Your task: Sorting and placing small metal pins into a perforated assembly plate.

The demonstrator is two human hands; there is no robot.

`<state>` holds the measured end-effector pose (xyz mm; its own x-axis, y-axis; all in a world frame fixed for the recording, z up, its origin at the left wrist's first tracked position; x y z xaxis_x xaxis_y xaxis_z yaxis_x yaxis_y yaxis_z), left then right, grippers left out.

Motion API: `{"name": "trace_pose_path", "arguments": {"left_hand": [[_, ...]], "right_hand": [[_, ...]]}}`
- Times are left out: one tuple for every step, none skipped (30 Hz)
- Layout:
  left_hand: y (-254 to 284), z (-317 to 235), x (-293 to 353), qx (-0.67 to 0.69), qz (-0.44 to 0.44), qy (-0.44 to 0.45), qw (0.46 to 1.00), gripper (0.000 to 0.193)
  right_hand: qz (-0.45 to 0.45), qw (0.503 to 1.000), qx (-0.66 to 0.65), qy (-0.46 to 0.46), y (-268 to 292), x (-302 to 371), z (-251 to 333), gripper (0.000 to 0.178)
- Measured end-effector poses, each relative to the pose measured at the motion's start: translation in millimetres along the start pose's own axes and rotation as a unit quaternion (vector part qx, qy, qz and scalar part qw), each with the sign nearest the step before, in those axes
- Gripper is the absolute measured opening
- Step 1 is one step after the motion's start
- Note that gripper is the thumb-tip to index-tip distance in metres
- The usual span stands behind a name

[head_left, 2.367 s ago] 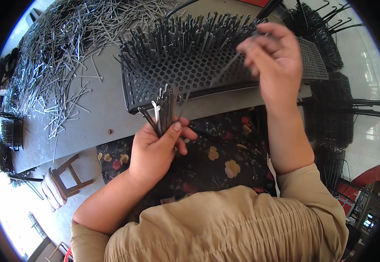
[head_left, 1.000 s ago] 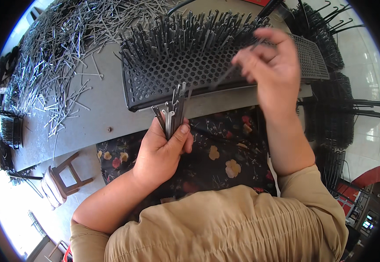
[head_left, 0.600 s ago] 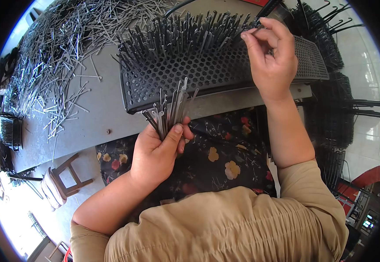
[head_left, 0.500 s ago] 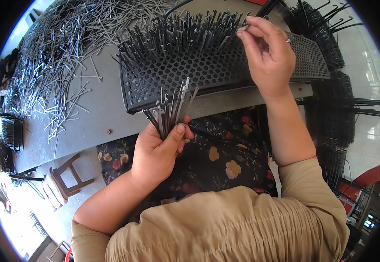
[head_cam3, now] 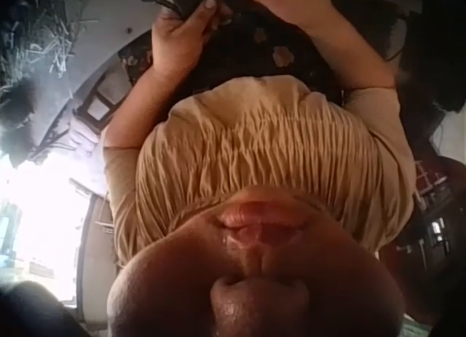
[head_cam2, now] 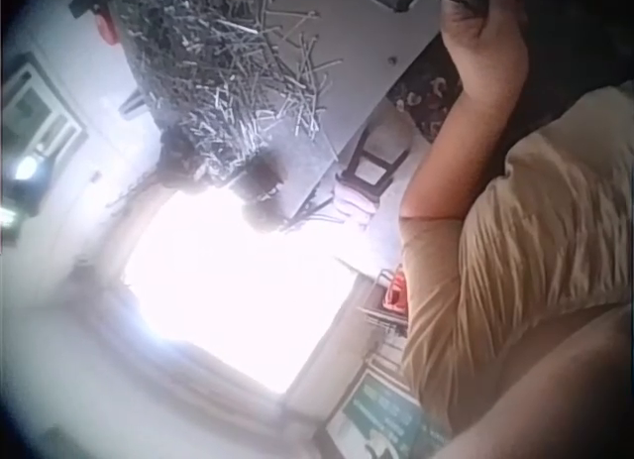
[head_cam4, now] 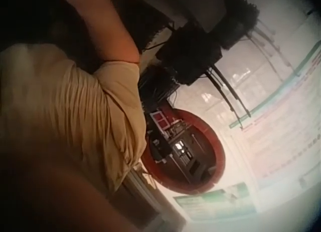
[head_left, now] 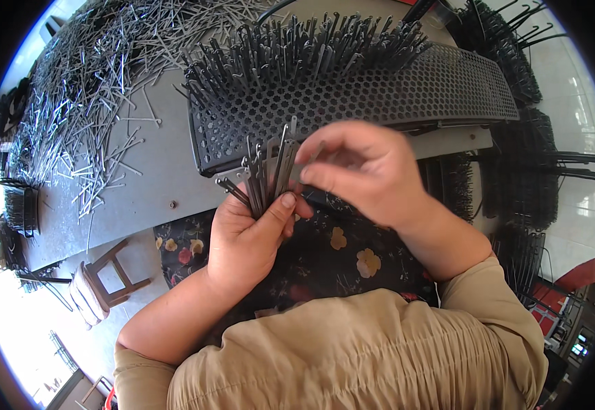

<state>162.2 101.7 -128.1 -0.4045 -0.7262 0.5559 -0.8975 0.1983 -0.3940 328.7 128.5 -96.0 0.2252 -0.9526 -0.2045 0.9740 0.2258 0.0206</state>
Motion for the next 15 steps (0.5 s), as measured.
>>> {"name": "trace_pose_path", "arguments": {"left_hand": [[-2,-1,1,-0.001,-0.008,-0.009,1.0,0.014],[-2,-2,1,-0.002,-0.006,-0.009,1.0,0.014],[-2,-1,0,-0.003,-0.004,0.001,1.0,0.015],[1,0,0,-0.003,-0.007,0.012,1.0,0.017],[2,-1,2,-0.003,-0.007,0.011,1.0,0.017],[3,-1,3,0.009,0.004,0.023,1.0,0.018],[4,1,3,0.02,0.013,0.038,0.999,0.02],[2,1,2,0.02,0.018,0.037,0.999,0.02],[1,2,2,0.008,0.015,0.041,0.999,0.019],[1,3,1,-0.003,0.007,0.043,0.999,0.018],[1,2,1,-0.002,0.007,0.042,0.999,0.018],[1,2,1,-0.011,-0.005,0.042,0.999,0.016],[2,2,1,-0.021,-0.016,0.044,0.999,0.015],[1,2,1,-0.021,-0.017,0.045,0.999,0.015],[0,2,1,-0.02,-0.016,0.045,0.999,0.013]], "right_hand": [[-0.006,0.999,-0.016,0.049,-4,1,-5,0.01],[-0.029,0.998,-0.037,0.038,0,2,-6,0.01],[-0.052,0.997,-0.057,0.027,5,0,-4,0.01],[-0.094,0.994,-0.056,0.009,14,-6,3,0.014],[-0.136,0.989,-0.052,-0.007,29,-11,13,0.017],[-0.16,0.985,-0.013,0.068,44,-18,16,0.03],[-0.194,0.962,0.086,0.172,57,-26,22,0.035],[-0.234,0.91,0.172,0.295,72,-32,21,0.037],[-0.234,0.909,0.176,0.296,83,-33,19,0.037],[-0.239,0.868,0.289,0.325,87,-33,22,0.037],[-0.24,0.814,0.396,0.35,88,-33,25,0.037],[-0.234,0.806,0.416,0.351,89,-35,24,0.037],[-0.233,0.806,0.416,0.35,90,-36,22,0.037],[-0.226,0.805,0.412,0.363,91,-38,21,0.036],[-0.22,0.803,0.407,0.376,92,-38,20,0.036]]}}
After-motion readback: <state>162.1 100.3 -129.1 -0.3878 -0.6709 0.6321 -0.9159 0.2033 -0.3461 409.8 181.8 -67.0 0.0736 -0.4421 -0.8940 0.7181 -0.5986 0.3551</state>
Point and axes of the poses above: each hand's wrist, its own x-axis away from the middle knuckle, its own y-axis out of the back of the hand, z = x × y, the point moved 4 cm from there along -x, towards the middle knuckle, and after that the axes turned 12 degrees about y, right-handed, at the moved point
